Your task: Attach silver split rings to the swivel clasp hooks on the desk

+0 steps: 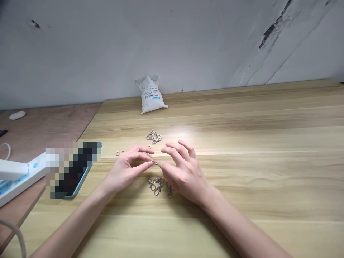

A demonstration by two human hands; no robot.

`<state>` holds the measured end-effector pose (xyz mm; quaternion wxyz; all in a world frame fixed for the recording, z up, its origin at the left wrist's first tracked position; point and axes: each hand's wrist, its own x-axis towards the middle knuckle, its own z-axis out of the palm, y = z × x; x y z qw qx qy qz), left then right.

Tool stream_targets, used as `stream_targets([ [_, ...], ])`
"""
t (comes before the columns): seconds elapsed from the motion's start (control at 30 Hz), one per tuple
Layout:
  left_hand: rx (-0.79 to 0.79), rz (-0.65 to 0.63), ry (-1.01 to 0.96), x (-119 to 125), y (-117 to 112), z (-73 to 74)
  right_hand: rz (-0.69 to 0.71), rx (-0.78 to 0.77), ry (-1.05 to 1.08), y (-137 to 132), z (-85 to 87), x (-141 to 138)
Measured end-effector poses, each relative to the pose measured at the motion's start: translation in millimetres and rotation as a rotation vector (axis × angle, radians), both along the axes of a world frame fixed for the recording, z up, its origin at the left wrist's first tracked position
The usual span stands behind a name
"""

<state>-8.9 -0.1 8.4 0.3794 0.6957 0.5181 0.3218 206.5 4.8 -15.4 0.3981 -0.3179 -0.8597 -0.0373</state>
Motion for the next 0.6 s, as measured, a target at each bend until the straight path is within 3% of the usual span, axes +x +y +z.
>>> stream_targets([
  [0.6, 0.012, -0.01, 0.035, 0.0, -0.3, 1.3, 0.024, -0.045, 0.027, -0.2, 1.5, 0.6],
])
